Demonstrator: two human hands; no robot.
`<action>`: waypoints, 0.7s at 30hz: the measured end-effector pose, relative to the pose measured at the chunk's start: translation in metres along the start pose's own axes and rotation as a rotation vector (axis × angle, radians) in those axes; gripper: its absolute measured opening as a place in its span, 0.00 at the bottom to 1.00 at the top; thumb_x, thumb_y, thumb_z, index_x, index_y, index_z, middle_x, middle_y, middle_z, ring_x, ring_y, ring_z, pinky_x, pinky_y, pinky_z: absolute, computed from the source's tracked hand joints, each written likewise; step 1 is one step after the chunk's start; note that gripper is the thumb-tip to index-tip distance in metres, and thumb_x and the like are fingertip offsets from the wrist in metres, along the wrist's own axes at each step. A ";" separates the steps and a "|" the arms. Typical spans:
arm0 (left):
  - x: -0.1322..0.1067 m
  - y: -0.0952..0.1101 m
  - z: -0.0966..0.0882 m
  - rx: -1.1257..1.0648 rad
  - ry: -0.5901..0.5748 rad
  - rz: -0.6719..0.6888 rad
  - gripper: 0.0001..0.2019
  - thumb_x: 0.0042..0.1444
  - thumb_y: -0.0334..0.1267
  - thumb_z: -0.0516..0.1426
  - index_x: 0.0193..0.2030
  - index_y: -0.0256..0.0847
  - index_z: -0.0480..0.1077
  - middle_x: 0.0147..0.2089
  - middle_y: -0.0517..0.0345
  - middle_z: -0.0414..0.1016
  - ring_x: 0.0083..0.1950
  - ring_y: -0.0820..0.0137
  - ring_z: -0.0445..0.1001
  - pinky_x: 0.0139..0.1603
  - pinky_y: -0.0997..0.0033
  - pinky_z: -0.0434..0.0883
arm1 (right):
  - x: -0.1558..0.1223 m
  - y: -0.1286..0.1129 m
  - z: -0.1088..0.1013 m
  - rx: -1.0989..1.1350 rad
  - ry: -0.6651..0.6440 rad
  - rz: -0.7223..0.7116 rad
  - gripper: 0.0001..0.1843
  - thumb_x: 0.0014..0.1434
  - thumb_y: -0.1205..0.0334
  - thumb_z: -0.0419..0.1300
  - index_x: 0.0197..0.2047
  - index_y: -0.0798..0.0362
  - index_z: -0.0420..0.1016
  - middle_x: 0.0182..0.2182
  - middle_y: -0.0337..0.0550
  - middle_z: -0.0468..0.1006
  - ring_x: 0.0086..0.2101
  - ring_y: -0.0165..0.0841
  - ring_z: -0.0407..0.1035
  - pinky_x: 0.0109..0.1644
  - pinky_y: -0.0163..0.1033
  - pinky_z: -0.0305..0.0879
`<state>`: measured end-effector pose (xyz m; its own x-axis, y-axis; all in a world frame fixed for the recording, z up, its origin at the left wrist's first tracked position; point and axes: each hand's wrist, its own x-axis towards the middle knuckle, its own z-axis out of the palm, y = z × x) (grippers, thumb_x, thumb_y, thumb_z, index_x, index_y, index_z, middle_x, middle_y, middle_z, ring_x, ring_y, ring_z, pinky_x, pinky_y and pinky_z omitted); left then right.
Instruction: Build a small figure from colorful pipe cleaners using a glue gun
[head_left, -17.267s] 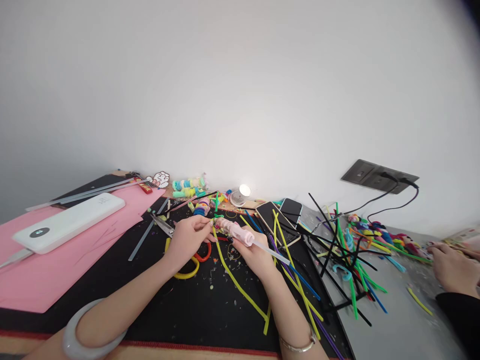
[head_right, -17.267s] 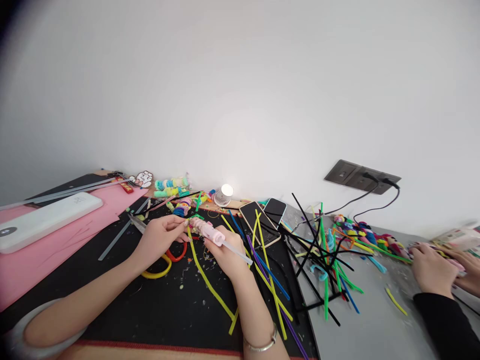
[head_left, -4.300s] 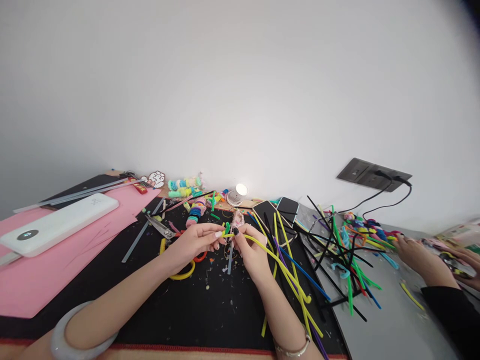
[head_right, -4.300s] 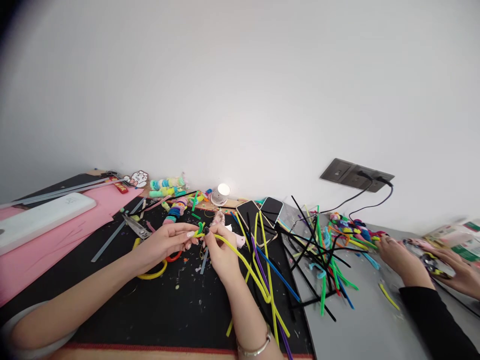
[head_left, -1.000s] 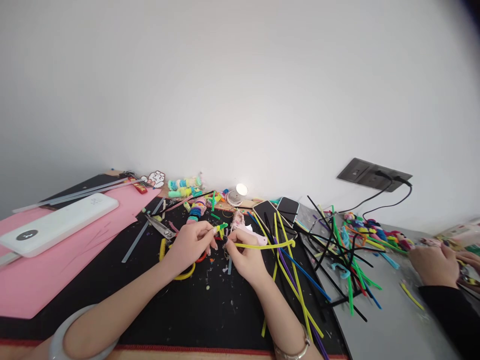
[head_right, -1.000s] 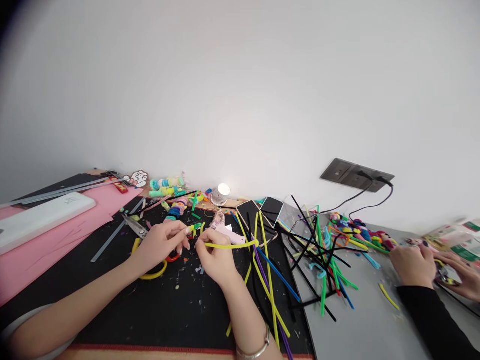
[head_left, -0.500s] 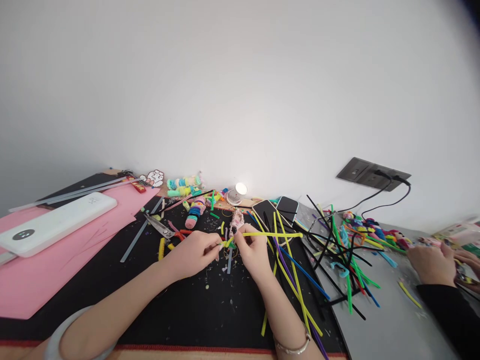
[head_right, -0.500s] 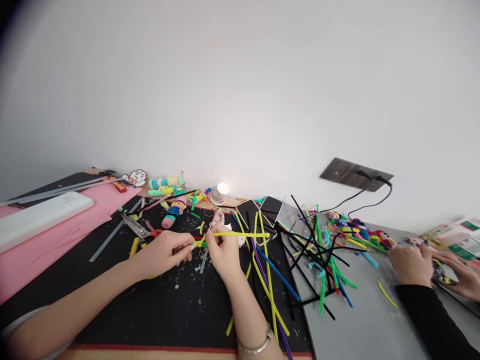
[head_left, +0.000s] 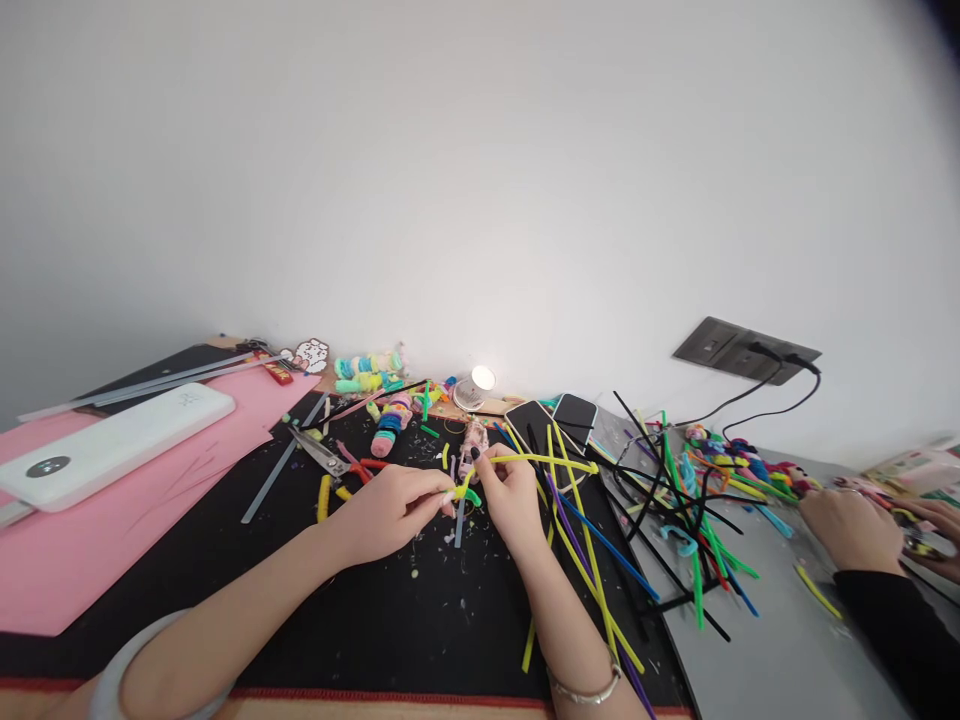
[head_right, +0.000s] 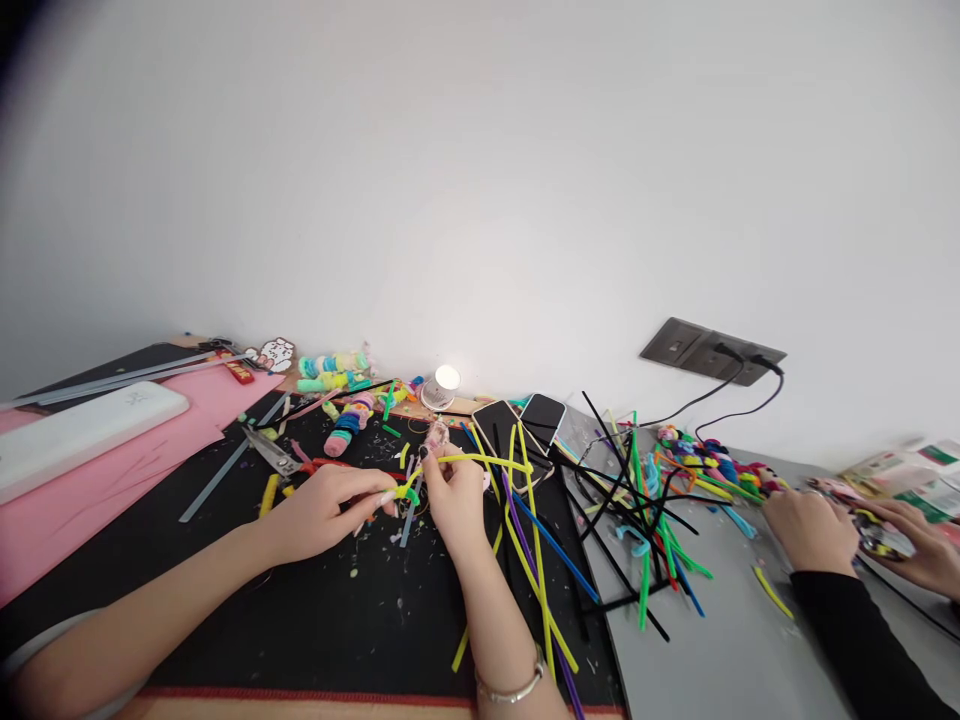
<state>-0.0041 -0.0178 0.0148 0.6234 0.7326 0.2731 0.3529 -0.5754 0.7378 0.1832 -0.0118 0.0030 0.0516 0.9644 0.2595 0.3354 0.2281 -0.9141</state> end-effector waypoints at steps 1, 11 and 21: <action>0.000 0.000 0.000 -0.001 0.001 -0.006 0.12 0.63 0.36 0.47 0.36 0.41 0.72 0.33 0.58 0.77 0.28 0.72 0.71 0.32 0.75 0.63 | 0.000 -0.001 0.000 0.019 -0.002 0.008 0.15 0.57 0.55 0.56 0.23 0.53 0.65 0.19 0.37 0.67 0.21 0.29 0.59 0.27 0.34 0.53; 0.000 -0.004 0.004 -0.018 -0.037 -0.074 0.10 0.61 0.37 0.50 0.34 0.40 0.71 0.25 0.60 0.74 0.23 0.73 0.69 0.27 0.76 0.61 | 0.001 -0.002 -0.002 0.323 -0.211 0.135 0.17 0.54 0.53 0.60 0.22 0.51 0.59 0.16 0.28 0.52 0.18 0.24 0.44 0.22 0.32 0.41; 0.002 0.005 0.000 -0.215 -0.027 -0.165 0.15 0.63 0.47 0.48 0.37 0.41 0.71 0.33 0.58 0.78 0.24 0.72 0.72 0.29 0.74 0.66 | -0.003 -0.006 -0.002 0.227 -0.288 0.092 0.18 0.55 0.50 0.59 0.24 0.52 0.62 0.19 0.30 0.55 0.20 0.25 0.48 0.24 0.33 0.43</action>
<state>-0.0008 -0.0195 0.0190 0.5896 0.7982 0.1240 0.2965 -0.3566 0.8860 0.1833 -0.0159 0.0081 -0.2060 0.9729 0.1046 0.1229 0.1318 -0.9836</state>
